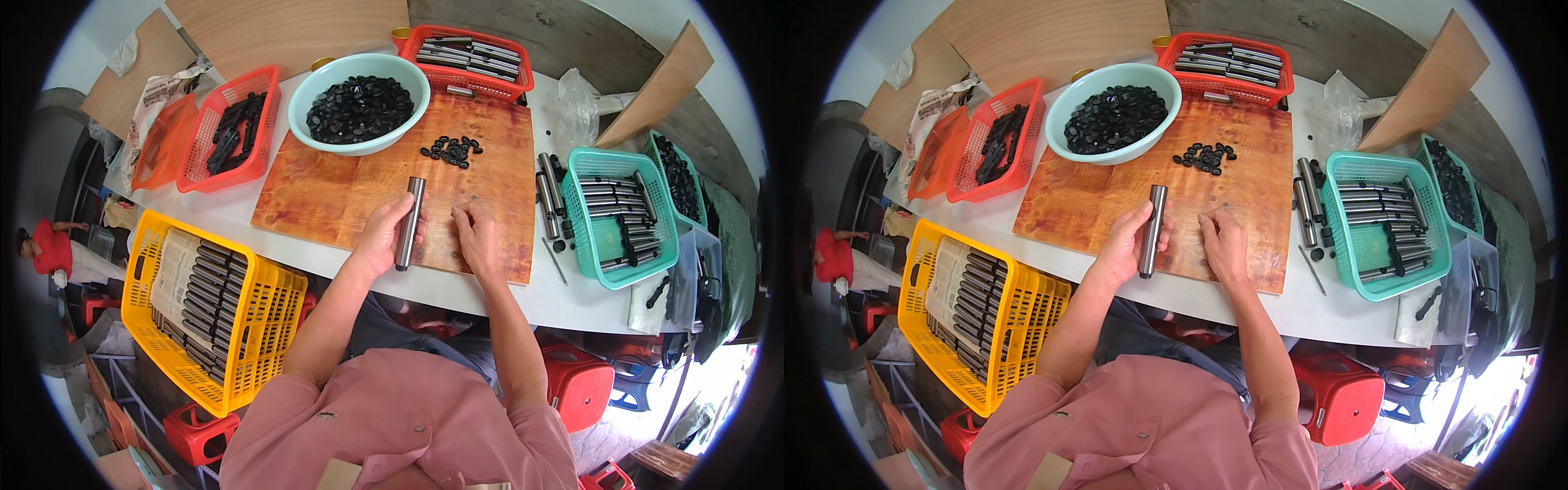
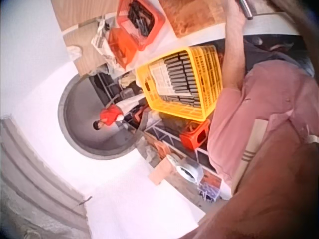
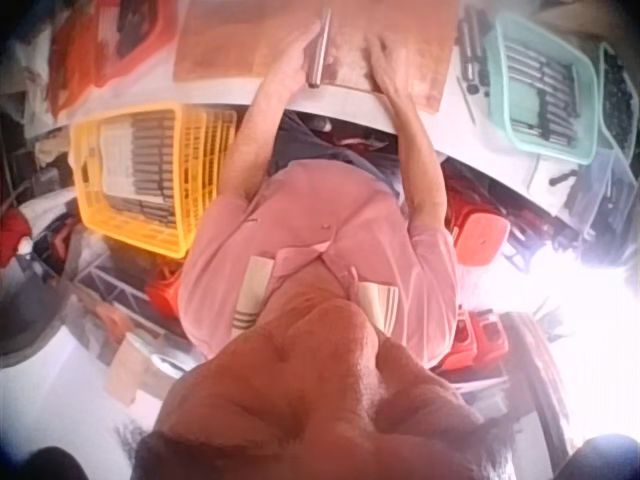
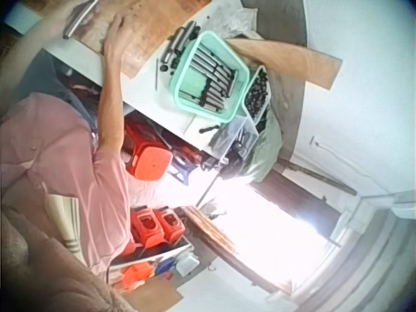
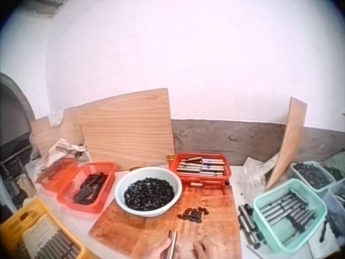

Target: The person assembles cylindrical metal rods with small black circular components at a workbench. They pick up a rod, attach black pieces one by one, and place the completed units into a yellow basket. The process is repeated multiple times.

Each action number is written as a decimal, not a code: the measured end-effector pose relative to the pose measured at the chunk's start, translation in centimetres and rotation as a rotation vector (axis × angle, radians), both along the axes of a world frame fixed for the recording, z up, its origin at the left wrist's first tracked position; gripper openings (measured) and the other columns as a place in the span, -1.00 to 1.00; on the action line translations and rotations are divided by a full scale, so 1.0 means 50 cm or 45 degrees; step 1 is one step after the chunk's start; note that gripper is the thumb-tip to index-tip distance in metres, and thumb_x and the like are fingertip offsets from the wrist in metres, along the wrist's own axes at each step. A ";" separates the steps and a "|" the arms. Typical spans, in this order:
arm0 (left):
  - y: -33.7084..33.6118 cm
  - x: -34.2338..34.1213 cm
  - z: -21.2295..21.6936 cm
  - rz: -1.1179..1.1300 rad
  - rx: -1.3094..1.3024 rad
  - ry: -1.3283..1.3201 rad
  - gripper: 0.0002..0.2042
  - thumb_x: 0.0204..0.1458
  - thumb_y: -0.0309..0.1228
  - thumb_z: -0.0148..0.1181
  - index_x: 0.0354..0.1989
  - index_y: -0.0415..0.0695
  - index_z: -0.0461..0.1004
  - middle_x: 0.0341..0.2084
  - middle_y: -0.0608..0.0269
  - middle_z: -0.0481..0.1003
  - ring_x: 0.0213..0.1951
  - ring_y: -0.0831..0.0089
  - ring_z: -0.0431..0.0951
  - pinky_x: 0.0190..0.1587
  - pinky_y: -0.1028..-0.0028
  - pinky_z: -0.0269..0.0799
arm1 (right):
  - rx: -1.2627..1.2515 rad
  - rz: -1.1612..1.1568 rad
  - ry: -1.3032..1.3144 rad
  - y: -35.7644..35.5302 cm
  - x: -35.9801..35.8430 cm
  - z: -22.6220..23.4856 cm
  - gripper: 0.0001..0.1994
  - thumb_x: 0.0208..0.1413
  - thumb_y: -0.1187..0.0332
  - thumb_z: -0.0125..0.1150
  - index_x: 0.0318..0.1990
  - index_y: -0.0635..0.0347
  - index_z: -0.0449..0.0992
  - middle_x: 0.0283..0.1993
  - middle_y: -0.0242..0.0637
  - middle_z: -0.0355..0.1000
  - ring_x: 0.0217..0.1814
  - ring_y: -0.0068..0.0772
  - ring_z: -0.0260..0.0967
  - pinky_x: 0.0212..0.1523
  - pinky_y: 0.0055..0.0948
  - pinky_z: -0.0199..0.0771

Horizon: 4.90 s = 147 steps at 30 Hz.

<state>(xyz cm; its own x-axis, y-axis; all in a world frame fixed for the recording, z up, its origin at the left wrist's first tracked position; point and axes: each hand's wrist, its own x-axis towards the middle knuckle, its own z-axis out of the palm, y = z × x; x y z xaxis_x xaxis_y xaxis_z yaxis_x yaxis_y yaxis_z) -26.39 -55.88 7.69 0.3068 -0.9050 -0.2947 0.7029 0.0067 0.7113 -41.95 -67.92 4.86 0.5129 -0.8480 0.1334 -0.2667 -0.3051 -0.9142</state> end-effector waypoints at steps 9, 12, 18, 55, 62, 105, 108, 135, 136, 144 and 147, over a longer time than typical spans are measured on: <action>0.007 -0.013 0.010 0.069 -0.031 0.021 -0.61 0.36 -0.17 0.07 0.06 -0.31 0.47 -0.39 0.17 0.55 -0.41 0.44 0.56 -0.34 0.47 0.51 | -0.147 0.048 0.115 -0.002 0.008 -0.021 -0.80 0.24 0.29 0.23 -0.27 0.26 0.57 -0.35 -0.01 0.54 -0.28 0.06 0.53 -0.20 -0.11 0.49; 0.013 -0.010 -0.003 0.030 -0.038 -0.068 -0.63 0.35 -0.18 0.09 0.03 -0.30 0.48 -0.42 0.19 0.55 -0.46 0.45 0.55 -0.38 0.48 0.50 | -0.141 0.048 0.127 0.000 0.008 -0.017 -0.80 0.24 0.28 0.23 -0.27 0.26 0.57 -0.35 -0.01 0.54 -0.27 0.08 0.52 -0.20 -0.10 0.49; 0.003 -0.046 -0.013 0.040 0.078 -0.261 -0.75 0.25 -0.36 0.25 -0.02 -0.26 0.48 -0.43 0.28 0.54 -0.51 0.55 0.52 -0.45 0.55 0.44 | -0.117 0.042 0.115 -0.002 0.006 -0.016 -0.81 0.23 0.31 0.24 -0.25 0.30 0.57 -0.37 -0.02 0.54 -0.31 -0.04 0.53 -0.23 -0.17 0.49; 0.042 -0.033 0.011 -0.505 0.057 -0.302 -0.64 0.33 -0.37 0.05 0.21 -0.29 0.45 -0.14 0.20 0.61 -0.32 0.54 0.59 -0.26 0.55 0.53 | -0.983 0.662 0.060 0.016 -0.066 0.154 -0.65 -0.08 0.52 0.44 -0.06 0.16 0.62 -0.20 -0.24 0.58 -0.18 -0.18 0.54 -0.21 -0.26 0.54; 0.045 -0.027 0.021 -0.625 0.032 -0.331 -0.67 0.32 -0.41 0.03 0.17 -0.27 0.47 -0.13 0.19 0.60 -0.31 0.54 0.58 -0.25 0.55 0.54 | -1.104 0.795 0.185 0.016 -0.069 0.165 -0.53 -0.13 0.33 0.45 0.03 0.08 0.57 -0.27 -0.38 0.55 -0.24 -0.26 0.49 -0.19 -0.29 0.48; -0.002 -0.050 -0.021 0.056 -0.127 -2.135 -0.64 0.18 -0.46 0.24 0.14 -0.22 0.44 -0.15 -0.02 0.45 -0.16 -0.10 0.54 -0.15 0.17 0.50 | 0.144 0.291 -0.006 -0.039 -0.039 0.075 -0.68 0.19 0.33 0.31 0.02 0.36 0.61 -0.22 -0.16 0.62 -0.34 -0.49 0.48 -0.31 -0.43 0.53; -0.016 -0.027 -0.033 -0.004 -0.064 -2.302 -0.62 0.14 -0.48 0.28 0.14 -0.21 0.45 -0.13 0.03 0.44 -0.21 -0.05 0.57 -0.18 0.14 0.54 | 0.200 0.309 0.048 -0.056 -0.018 0.074 -0.69 0.18 0.34 0.30 0.00 0.36 0.62 -0.21 -0.15 0.62 -0.35 -0.48 0.48 -0.32 -0.40 0.54; -0.058 -0.007 -0.042 -0.093 0.136 -2.304 -0.77 0.06 -0.39 0.34 -0.16 -0.24 0.59 -0.29 0.03 0.50 -0.21 -0.02 0.54 -0.16 0.14 0.48 | 0.264 0.341 0.315 -0.113 0.032 0.031 -0.71 0.14 0.30 0.30 -0.09 0.33 0.62 -0.22 -0.05 0.61 -0.16 -0.21 0.59 -0.16 -0.26 0.55; -0.057 -0.007 -0.035 -0.133 0.196 -2.335 -0.78 0.07 -0.39 0.33 -0.16 -0.24 0.59 -0.30 0.02 0.49 -0.20 -0.04 0.54 -0.16 0.13 0.47 | 0.114 0.304 0.400 -0.111 0.049 0.050 -0.70 0.14 0.24 0.29 -0.12 0.32 0.64 -0.23 0.00 0.61 -0.16 -0.13 0.60 -0.17 -0.21 0.56; -0.082 -0.002 -0.024 -0.159 0.109 -2.149 -0.82 0.07 -0.40 0.32 -0.20 -0.23 0.59 -0.28 -0.02 0.51 -0.17 -0.06 0.53 -0.11 0.13 0.44 | -0.349 0.115 0.700 -0.129 0.183 -0.022 -0.66 0.14 0.13 0.10 -0.31 0.23 0.66 -0.24 0.10 0.60 -0.17 0.17 0.60 -0.16 0.11 0.58; -0.077 0.002 -0.034 -0.119 0.117 -2.150 -0.81 0.06 -0.36 0.34 -0.24 -0.21 0.58 -0.25 -0.01 0.50 -0.16 -0.08 0.53 -0.13 0.11 0.44 | -0.495 0.065 0.596 -0.116 0.192 -0.033 -0.68 0.15 0.19 0.11 -0.35 0.29 0.63 -0.28 0.12 0.59 -0.22 0.12 0.62 -0.26 0.02 0.61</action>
